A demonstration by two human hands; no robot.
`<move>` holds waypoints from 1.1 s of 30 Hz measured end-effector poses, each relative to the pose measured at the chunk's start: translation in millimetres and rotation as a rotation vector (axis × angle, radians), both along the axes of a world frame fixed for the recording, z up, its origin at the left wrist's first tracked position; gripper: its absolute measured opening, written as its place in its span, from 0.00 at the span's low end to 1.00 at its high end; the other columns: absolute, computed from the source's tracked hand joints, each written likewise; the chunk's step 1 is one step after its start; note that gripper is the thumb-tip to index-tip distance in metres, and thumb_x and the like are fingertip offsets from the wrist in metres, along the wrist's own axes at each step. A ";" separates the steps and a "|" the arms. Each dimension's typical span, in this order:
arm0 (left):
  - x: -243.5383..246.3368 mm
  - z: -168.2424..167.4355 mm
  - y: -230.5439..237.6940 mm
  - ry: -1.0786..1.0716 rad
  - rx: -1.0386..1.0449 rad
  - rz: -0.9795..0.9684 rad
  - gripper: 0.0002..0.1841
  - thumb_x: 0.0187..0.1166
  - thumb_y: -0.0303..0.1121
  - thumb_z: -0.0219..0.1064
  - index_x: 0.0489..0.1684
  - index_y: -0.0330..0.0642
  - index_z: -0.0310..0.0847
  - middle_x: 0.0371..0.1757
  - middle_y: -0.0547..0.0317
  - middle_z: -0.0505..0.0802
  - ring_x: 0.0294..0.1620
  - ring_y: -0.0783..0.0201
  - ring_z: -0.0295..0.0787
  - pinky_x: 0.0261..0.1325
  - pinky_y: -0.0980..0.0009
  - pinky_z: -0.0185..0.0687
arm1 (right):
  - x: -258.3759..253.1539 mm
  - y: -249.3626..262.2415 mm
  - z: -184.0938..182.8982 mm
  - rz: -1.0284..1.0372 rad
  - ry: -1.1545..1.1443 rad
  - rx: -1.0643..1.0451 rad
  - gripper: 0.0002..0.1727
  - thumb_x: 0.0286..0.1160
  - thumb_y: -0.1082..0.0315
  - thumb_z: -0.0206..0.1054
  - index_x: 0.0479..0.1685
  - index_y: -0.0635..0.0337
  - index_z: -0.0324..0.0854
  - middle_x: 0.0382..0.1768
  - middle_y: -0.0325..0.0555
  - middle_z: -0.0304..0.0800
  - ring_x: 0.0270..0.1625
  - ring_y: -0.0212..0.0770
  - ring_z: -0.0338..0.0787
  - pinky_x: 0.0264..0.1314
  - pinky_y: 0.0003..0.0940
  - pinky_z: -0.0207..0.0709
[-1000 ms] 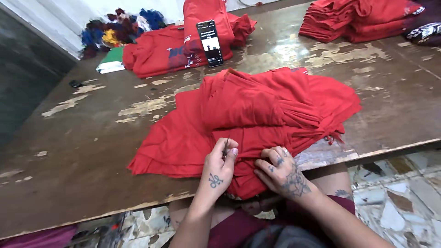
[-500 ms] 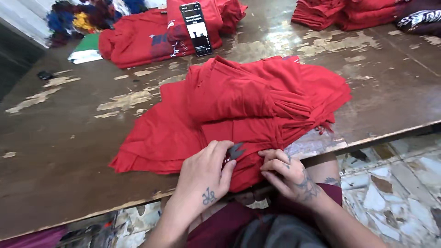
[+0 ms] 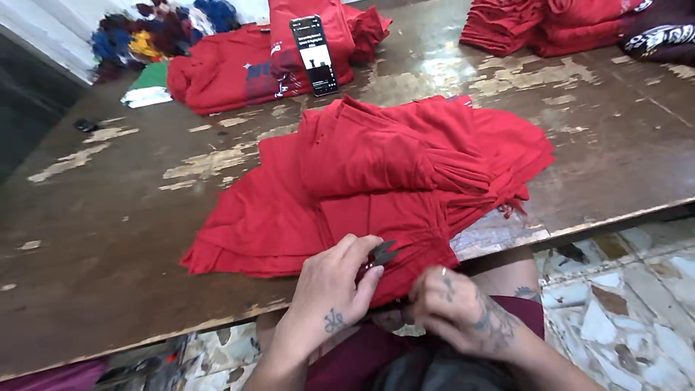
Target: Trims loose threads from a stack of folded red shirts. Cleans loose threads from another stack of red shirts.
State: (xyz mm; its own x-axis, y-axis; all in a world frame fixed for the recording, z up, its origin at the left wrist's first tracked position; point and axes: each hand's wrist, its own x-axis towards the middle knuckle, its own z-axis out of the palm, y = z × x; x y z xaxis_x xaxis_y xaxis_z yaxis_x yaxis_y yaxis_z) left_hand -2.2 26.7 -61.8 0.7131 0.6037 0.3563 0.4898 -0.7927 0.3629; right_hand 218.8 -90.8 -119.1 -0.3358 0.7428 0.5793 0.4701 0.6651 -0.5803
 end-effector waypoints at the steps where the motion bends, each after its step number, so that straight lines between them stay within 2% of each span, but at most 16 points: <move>1: -0.5 -1.2 -1.6 -0.033 -0.025 0.006 0.17 0.80 0.43 0.64 0.57 0.42 0.87 0.40 0.56 0.93 0.33 0.61 0.89 0.31 0.62 0.83 | 2.3 -12.2 2.1 0.110 -0.060 -0.057 0.12 0.81 0.61 0.66 0.35 0.56 0.91 0.36 0.42 0.94 0.46 0.36 0.93 0.55 0.31 0.86; 3: 0.4 -5.6 -2.5 0.011 0.000 0.007 0.16 0.76 0.43 0.68 0.52 0.42 0.88 0.38 0.56 0.95 0.32 0.59 0.93 0.30 0.57 0.86 | 5.1 -22.8 8.1 0.284 -0.131 -0.165 0.14 0.83 0.58 0.65 0.40 0.57 0.93 0.34 0.41 0.96 0.38 0.32 0.94 0.45 0.28 0.86; 4: 1.6 -9.0 -0.2 0.057 0.016 0.004 0.13 0.74 0.41 0.69 0.45 0.42 0.89 0.35 0.56 0.95 0.31 0.57 0.94 0.28 0.55 0.86 | 5.9 -22.2 10.0 0.283 -0.140 -0.170 0.15 0.84 0.58 0.65 0.42 0.57 0.93 0.33 0.41 0.96 0.37 0.32 0.94 0.43 0.28 0.86; 5: 2.7 -12.5 3.1 0.084 0.011 0.001 0.09 0.72 0.36 0.68 0.39 0.42 0.89 0.32 0.56 0.94 0.30 0.56 0.94 0.27 0.54 0.85 | 6.3 -18.5 11.2 0.232 -0.137 -0.143 0.15 0.85 0.57 0.64 0.44 0.57 0.92 0.34 0.40 0.96 0.38 0.31 0.94 0.44 0.28 0.87; 7: 3.8 -14.0 11.1 0.065 -0.044 0.002 0.08 0.76 0.34 0.65 0.36 0.41 0.89 0.33 0.55 0.94 0.31 0.57 0.93 0.31 0.56 0.85 | 5.2 0.8 14.1 0.059 -0.112 -0.053 0.15 0.86 0.57 0.62 0.48 0.57 0.90 0.38 0.43 0.94 0.42 0.35 0.93 0.48 0.31 0.87; 9: 5.0 -9.6 18.8 0.001 -0.126 -0.015 0.11 0.81 0.34 0.60 0.38 0.39 0.88 0.35 0.53 0.91 0.33 0.59 0.89 0.35 0.60 0.84 | 3.1 28.6 16.2 -0.122 -0.040 0.002 0.15 0.85 0.60 0.61 0.46 0.61 0.88 0.44 0.51 0.93 0.50 0.44 0.93 0.55 0.36 0.87; 12: 9.3 -4.9 29.9 -0.070 -0.287 0.019 0.14 0.87 0.33 0.55 0.41 0.35 0.86 0.33 0.54 0.90 0.34 0.63 0.87 0.40 0.64 0.82 | 0.5 57.4 24.2 -0.341 0.032 -0.020 0.12 0.81 0.68 0.64 0.42 0.68 0.89 0.49 0.56 0.96 0.60 0.50 0.94 0.67 0.39 0.85; 16: 10.7 -10.4 42.3 -0.203 -0.558 0.120 0.13 0.84 0.29 0.56 0.55 0.38 0.84 0.30 0.67 0.85 0.30 0.77 0.78 0.39 0.77 0.76 | -2.0 74.2 26.4 -0.402 0.034 0.032 0.10 0.77 0.72 0.64 0.42 0.69 0.90 0.46 0.55 0.97 0.54 0.48 0.96 0.64 0.36 0.86; 19: 8.1 -12.8 42.1 -0.262 -0.599 0.103 0.12 0.84 0.29 0.56 0.55 0.37 0.83 0.33 0.67 0.86 0.33 0.78 0.79 0.42 0.78 0.76 | 6.3 80.1 9.5 -0.327 0.037 0.149 0.09 0.75 0.73 0.62 0.42 0.66 0.87 0.46 0.55 0.95 0.53 0.47 0.95 0.62 0.34 0.86; 21: -2.5 -17.7 41.2 -0.272 -0.487 -0.034 0.12 0.84 0.33 0.58 0.51 0.36 0.84 0.42 0.63 0.90 0.41 0.78 0.84 0.48 0.78 0.80 | 11.7 79.4 10.1 -0.247 -0.001 0.111 0.10 0.75 0.71 0.62 0.45 0.65 0.88 0.50 0.57 0.94 0.58 0.50 0.93 0.67 0.37 0.83; 23: -9.0 -18.6 35.8 -0.149 -0.330 -0.106 0.21 0.81 0.50 0.64 0.51 0.39 0.87 0.51 0.53 0.90 0.45 0.69 0.85 0.46 0.72 0.80 | 17.2 79.2 11.2 -0.188 -0.072 0.075 0.12 0.76 0.68 0.64 0.51 0.62 0.89 0.55 0.57 0.92 0.62 0.52 0.90 0.71 0.42 0.81; 24: -7.9 -16.9 31.6 -0.070 -0.265 -0.087 0.23 0.76 0.54 0.67 0.49 0.41 0.89 0.53 0.50 0.91 0.44 0.63 0.88 0.43 0.66 0.83 | 18.8 80.3 12.0 -0.182 -0.118 0.073 0.13 0.77 0.67 0.64 0.53 0.60 0.89 0.55 0.56 0.92 0.62 0.53 0.90 0.70 0.44 0.81; 26: -3.1 -16.7 28.6 -0.002 -0.211 -0.042 0.16 0.76 0.46 0.69 0.42 0.41 0.90 0.48 0.48 0.92 0.40 0.58 0.91 0.39 0.60 0.87 | 19.0 86.0 12.0 -0.218 -0.205 0.100 0.11 0.81 0.65 0.64 0.46 0.58 0.91 0.47 0.53 0.94 0.54 0.53 0.93 0.60 0.46 0.85; 28: -1.6 -16.4 34.5 -0.050 -0.267 0.013 0.13 0.82 0.37 0.63 0.38 0.37 0.89 0.39 0.53 0.92 0.37 0.64 0.89 0.42 0.66 0.84 | 18.9 93.0 13.3 -0.284 -0.254 0.118 0.12 0.82 0.62 0.63 0.42 0.58 0.91 0.40 0.51 0.95 0.46 0.51 0.95 0.49 0.44 0.87; 31: -0.6 -11.5 44.5 -0.153 -0.451 0.073 0.12 0.85 0.32 0.58 0.38 0.37 0.87 0.29 0.65 0.87 0.30 0.79 0.80 0.37 0.79 0.75 | 20.9 96.6 17.2 -0.339 -0.234 0.111 0.11 0.80 0.65 0.65 0.46 0.60 0.92 0.41 0.51 0.94 0.47 0.49 0.95 0.50 0.41 0.88; 33: 1.8 -8.8 44.6 -0.157 -0.506 0.104 0.12 0.85 0.32 0.58 0.38 0.37 0.87 0.27 0.67 0.85 0.29 0.80 0.77 0.36 0.80 0.72 | 19.4 95.8 20.7 -0.334 -0.193 0.113 0.11 0.79 0.70 0.63 0.46 0.61 0.91 0.41 0.53 0.94 0.47 0.49 0.94 0.50 0.41 0.88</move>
